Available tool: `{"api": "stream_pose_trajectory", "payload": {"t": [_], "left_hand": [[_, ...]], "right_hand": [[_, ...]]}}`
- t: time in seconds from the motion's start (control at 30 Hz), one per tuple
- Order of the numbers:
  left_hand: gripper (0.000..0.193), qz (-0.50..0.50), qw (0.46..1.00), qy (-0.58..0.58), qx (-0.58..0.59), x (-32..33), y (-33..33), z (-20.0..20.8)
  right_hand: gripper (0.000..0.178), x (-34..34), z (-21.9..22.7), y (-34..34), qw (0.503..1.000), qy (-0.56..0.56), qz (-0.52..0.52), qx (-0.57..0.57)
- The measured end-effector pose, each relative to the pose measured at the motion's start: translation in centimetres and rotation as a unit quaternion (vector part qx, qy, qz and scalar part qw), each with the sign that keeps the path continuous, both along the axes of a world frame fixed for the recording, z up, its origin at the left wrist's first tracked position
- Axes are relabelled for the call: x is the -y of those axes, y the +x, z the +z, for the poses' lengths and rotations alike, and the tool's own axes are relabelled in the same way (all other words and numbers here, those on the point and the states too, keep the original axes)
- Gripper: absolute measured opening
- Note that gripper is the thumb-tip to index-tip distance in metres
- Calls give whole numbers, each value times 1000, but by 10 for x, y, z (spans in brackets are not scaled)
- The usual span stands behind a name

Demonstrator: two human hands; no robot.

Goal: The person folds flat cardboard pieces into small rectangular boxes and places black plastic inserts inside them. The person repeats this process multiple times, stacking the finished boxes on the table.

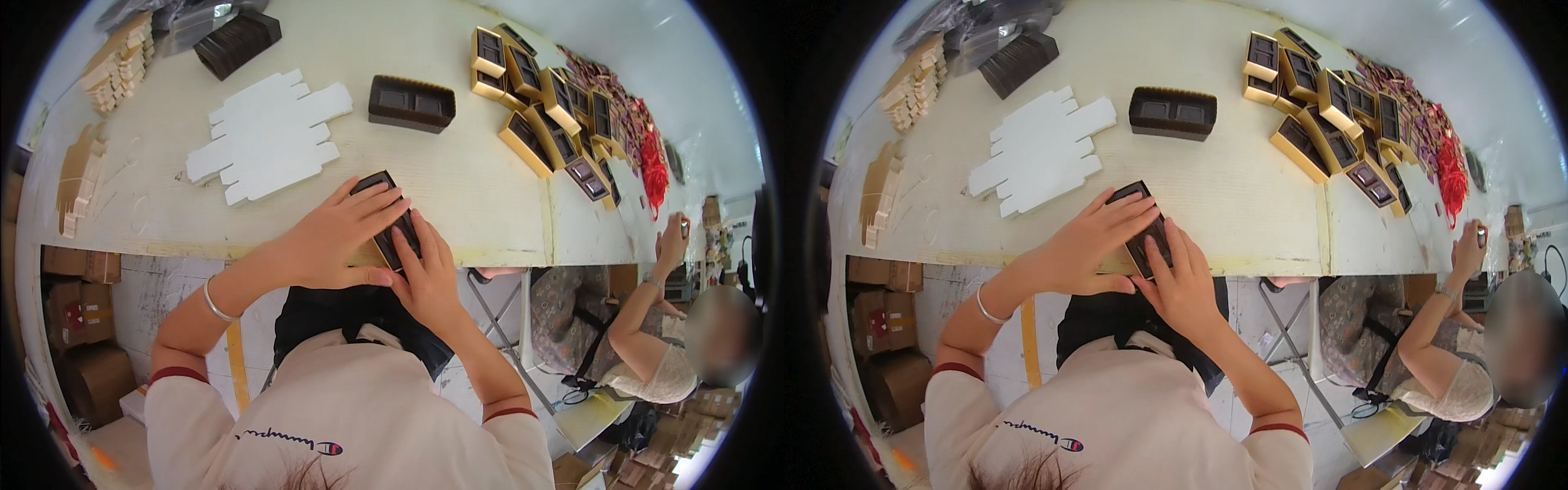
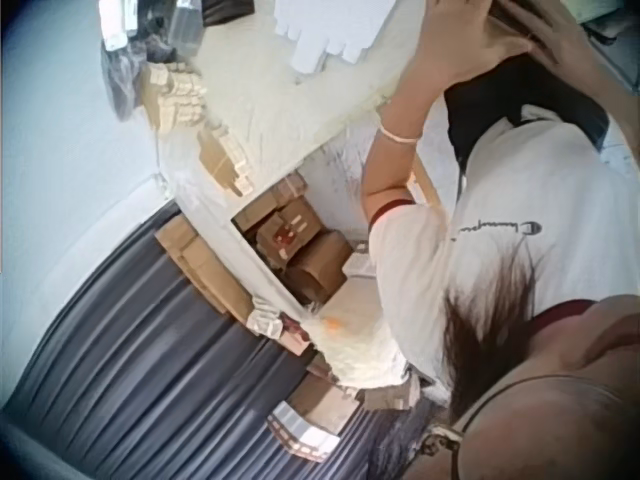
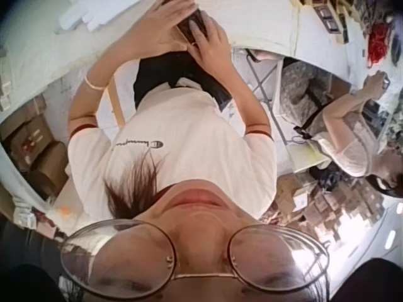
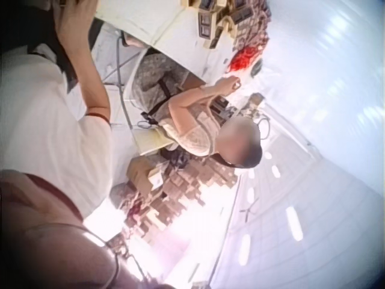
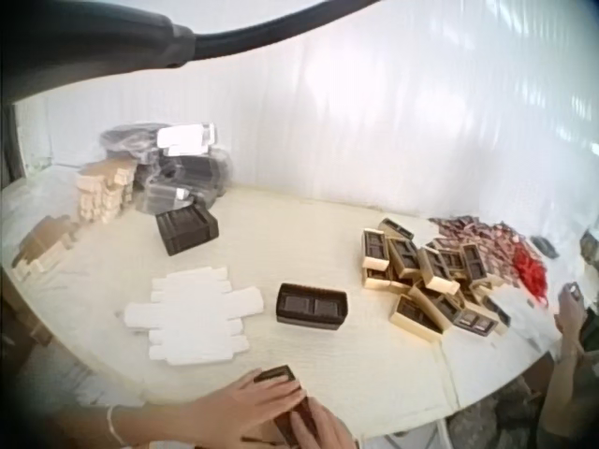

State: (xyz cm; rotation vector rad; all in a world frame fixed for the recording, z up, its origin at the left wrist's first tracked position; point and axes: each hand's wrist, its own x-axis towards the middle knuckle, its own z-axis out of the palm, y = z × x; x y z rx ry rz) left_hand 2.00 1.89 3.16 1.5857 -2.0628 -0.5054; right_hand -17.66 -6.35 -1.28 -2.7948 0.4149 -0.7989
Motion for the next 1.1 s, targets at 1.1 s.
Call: {"api": "stream_pose_trajectory", "payload": {"t": [1.1], "left_hand": [[17,293,933,-11,210,-60,80,8]], "right_hand": [[50,192,135,-23,985,-110,-114,66]]}}
